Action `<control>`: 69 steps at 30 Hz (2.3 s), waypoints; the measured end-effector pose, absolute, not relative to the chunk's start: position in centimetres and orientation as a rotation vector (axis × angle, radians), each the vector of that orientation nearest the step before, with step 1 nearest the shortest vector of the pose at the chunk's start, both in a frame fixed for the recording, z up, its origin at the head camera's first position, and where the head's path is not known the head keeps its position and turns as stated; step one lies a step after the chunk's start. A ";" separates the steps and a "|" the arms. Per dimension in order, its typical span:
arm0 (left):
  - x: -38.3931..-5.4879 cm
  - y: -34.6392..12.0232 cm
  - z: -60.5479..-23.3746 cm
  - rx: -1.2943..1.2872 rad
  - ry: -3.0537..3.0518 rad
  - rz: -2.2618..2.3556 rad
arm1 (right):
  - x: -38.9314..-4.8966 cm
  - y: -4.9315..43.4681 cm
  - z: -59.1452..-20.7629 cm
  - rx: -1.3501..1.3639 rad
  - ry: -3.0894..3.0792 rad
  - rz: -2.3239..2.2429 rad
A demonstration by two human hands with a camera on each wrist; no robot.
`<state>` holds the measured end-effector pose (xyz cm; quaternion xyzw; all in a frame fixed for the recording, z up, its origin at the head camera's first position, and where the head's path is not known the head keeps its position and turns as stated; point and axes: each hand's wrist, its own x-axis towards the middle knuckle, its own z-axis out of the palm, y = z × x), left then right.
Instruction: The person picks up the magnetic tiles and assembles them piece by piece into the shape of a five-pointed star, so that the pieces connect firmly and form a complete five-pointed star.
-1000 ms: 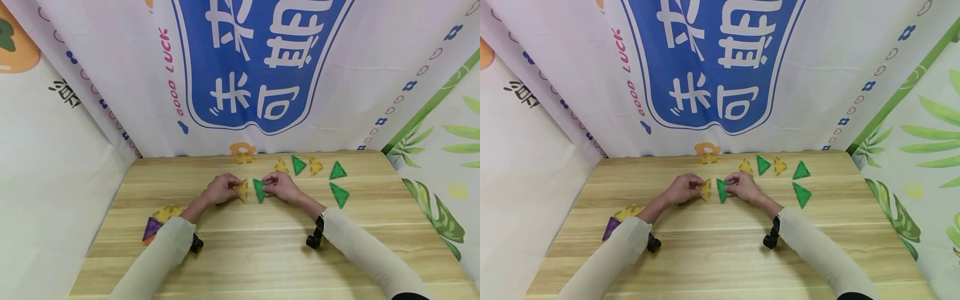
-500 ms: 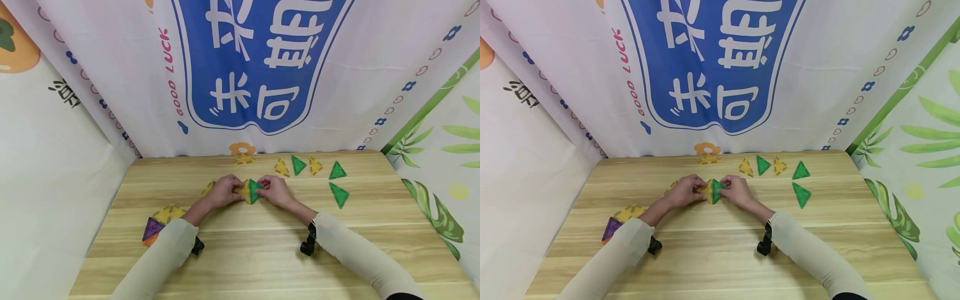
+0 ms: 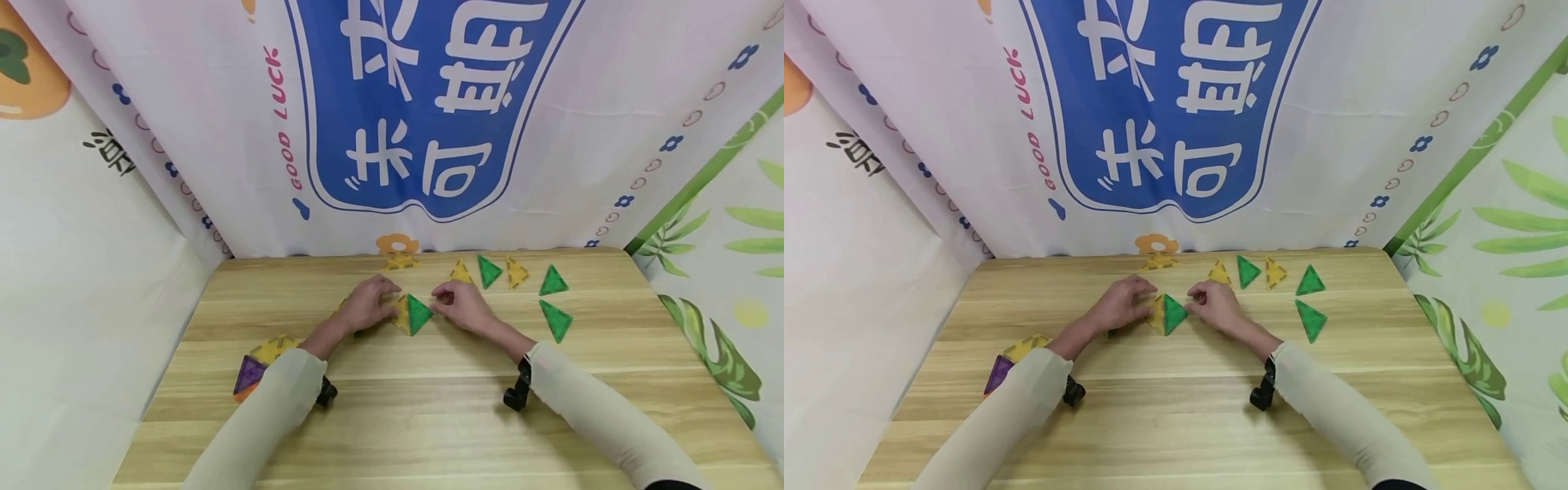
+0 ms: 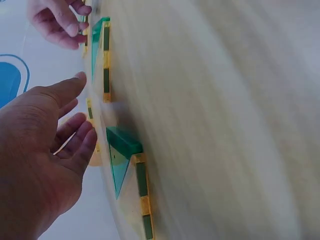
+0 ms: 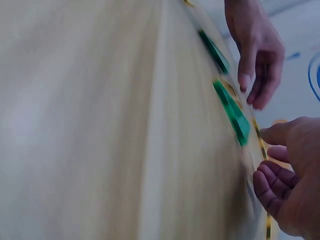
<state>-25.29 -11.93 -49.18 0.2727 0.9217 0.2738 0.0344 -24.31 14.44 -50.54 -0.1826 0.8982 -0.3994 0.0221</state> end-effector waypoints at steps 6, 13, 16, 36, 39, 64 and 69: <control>-27.0 -11.6 -49.0 0.800 2.858 0.872 | -26.1 17.1 -50.5 -0.596 2.808 -1.228; -29.0 -11.3 -49.1 0.711 2.851 0.926 | -27.7 18.8 -50.7 -0.611 2.916 -1.142; -29.7 -11.1 -49.2 0.700 2.850 0.928 | -28.2 18.9 -50.8 -0.561 2.992 -1.118; -29.9 -10.5 -49.9 0.648 2.841 0.748 | -29.0 17.4 -51.6 -0.616 3.066 -0.975; -29.6 -10.6 -49.8 0.629 2.842 0.747 | -28.8 17.2 -51.6 -0.638 3.066 -0.958; -31.2 -12.2 -50.3 0.659 2.671 0.894 | -26.1 17.8 -51.8 -0.565 3.177 -0.750; -31.4 -12.3 -50.4 0.729 2.683 0.858 | -26.1 17.6 -52.1 -0.528 3.212 -0.784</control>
